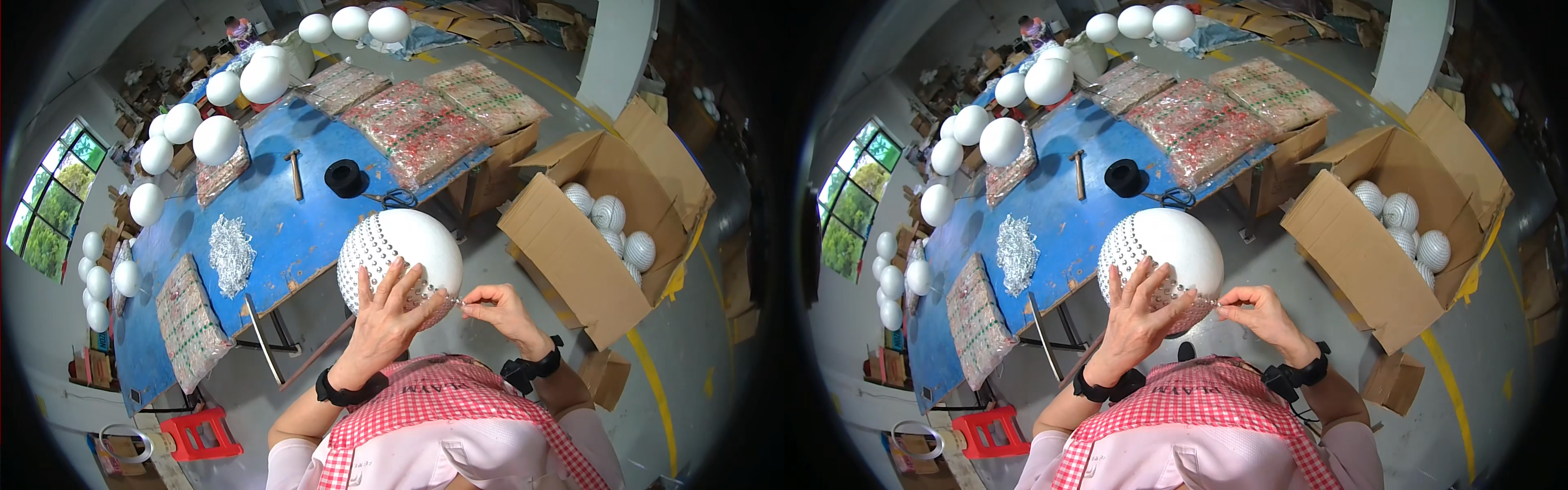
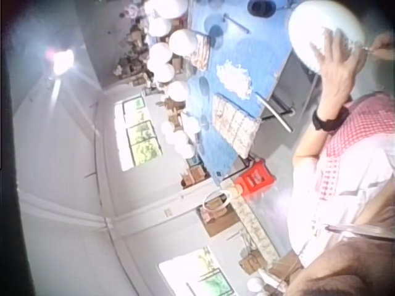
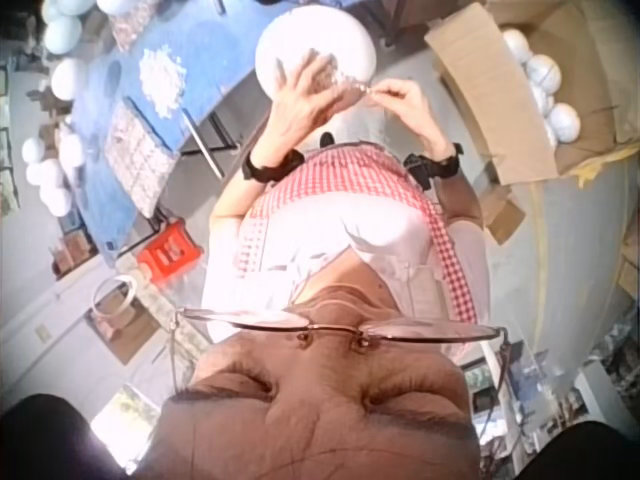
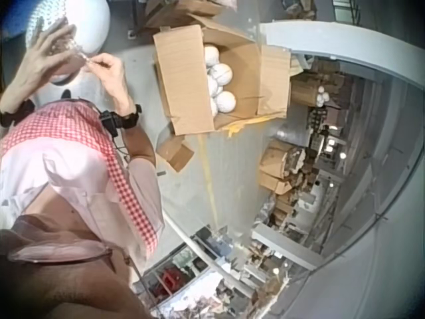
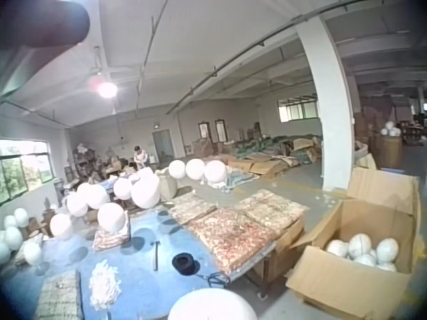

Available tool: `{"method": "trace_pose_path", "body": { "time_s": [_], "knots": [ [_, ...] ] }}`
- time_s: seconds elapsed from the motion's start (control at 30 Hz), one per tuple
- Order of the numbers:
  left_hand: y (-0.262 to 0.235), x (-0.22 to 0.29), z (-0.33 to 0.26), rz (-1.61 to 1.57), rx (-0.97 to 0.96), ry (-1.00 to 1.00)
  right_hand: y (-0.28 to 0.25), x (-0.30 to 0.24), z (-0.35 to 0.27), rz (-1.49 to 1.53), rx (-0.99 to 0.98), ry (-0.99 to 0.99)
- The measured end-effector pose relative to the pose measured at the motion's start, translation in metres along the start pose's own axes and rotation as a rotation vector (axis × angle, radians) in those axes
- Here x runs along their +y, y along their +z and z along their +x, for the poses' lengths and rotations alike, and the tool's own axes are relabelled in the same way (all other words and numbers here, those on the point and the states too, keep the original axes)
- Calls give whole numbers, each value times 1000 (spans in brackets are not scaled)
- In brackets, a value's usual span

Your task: The person wraps a string of beads around a foam ball, pressing them into the surface. Then, they pick up a bundle of silver tinsel from the table and begin to untangle it.

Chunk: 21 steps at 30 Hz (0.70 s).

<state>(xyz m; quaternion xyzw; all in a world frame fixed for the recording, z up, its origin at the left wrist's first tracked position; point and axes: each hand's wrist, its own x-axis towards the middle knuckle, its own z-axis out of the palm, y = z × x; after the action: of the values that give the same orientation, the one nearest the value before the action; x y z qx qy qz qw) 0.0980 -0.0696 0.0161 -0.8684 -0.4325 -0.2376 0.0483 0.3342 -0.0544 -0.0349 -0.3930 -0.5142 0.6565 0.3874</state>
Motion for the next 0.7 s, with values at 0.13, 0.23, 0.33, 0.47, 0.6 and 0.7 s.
{"method": "trace_pose_path", "body": {
  "time_s": [0.13, 0.23, 0.33, 0.47, 0.6, 0.7],
  "knots": [
    [-3, -5, -1, -26, -6, -39, -3, 3, 2, -178, 48, -55],
    [-3, -7, -2, -35, 10, -49, -5, 3, 1, -226, 62, -67],
    [-3, -6, -2, -14, -1, -38, 0, -3, -2, -388, 76, 14],
    [-2, -6, -1, -11, -17, -39, 1, 0, 1, -474, 51, 100],
    [-1, -8, -1, -26, -3, -33, -4, 11, 1, -31, 39, -33],
    [-1, -8, -2, -31, -2, -35, -7, 4, 4, 147, -32, -23]
  ]
}}
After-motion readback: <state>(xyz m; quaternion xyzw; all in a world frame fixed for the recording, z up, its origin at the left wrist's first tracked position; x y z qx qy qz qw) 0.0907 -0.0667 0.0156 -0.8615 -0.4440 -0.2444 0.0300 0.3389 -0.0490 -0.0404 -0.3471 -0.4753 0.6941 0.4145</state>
